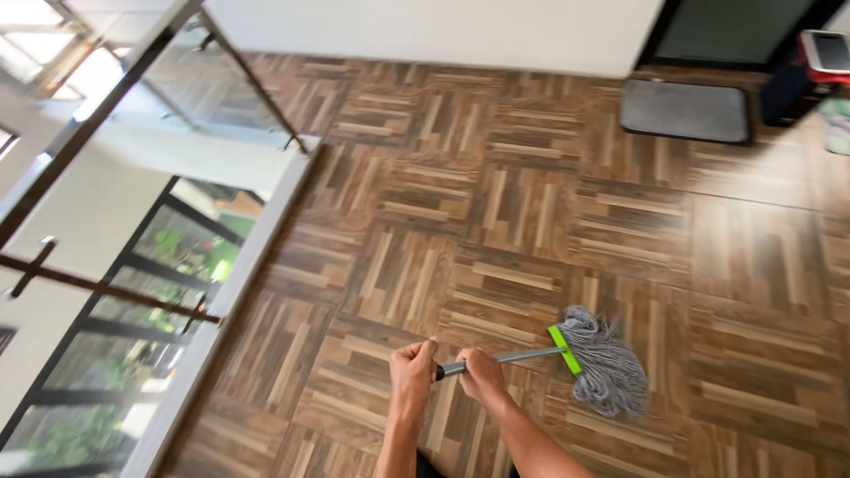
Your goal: The person mops a tiled floor with a string mop, moving back and forth across the room and along the base of a glass railing. The mop head is gray with a green connector and a light blue handle.
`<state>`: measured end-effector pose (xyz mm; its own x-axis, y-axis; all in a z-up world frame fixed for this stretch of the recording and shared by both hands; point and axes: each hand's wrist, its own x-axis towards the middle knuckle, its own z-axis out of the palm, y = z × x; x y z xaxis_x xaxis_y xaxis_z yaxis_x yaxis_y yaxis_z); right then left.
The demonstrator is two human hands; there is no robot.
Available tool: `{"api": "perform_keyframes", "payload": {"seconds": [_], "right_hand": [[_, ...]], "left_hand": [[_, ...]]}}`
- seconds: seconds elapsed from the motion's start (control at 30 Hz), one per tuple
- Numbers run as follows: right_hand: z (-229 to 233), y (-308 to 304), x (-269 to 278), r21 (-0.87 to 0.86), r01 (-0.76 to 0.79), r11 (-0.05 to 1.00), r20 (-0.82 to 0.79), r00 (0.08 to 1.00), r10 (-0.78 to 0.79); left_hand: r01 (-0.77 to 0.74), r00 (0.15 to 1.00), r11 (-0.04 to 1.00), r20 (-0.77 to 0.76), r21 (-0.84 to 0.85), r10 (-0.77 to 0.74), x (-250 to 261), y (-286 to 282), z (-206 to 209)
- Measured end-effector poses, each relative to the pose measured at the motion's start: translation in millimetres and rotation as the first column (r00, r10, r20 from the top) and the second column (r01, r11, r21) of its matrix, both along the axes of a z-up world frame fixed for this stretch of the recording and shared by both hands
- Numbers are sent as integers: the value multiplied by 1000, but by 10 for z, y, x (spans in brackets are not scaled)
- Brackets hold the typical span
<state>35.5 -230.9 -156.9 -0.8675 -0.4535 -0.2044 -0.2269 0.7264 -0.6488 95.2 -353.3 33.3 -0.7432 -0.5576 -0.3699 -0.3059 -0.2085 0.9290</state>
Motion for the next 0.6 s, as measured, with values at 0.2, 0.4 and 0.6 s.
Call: {"api": "perform_keyframes", "payload": {"seconds": [0.2,0.4,0.6], "right_hand": [[563,-1172,-150,-41,-169,985,69,983,172],[530,-1822,-421,-123,-456,881,30,886,463],[607,-2460,-106,-73,-503,861,127,852,508]], "left_hand": [[-98,995,972,-15,-213,97,119,-759,514],[-167,985,921,-90,-353,145,212,-1118,280],[-307,950,921,-13,-241,313,533,-1598,470]]}}
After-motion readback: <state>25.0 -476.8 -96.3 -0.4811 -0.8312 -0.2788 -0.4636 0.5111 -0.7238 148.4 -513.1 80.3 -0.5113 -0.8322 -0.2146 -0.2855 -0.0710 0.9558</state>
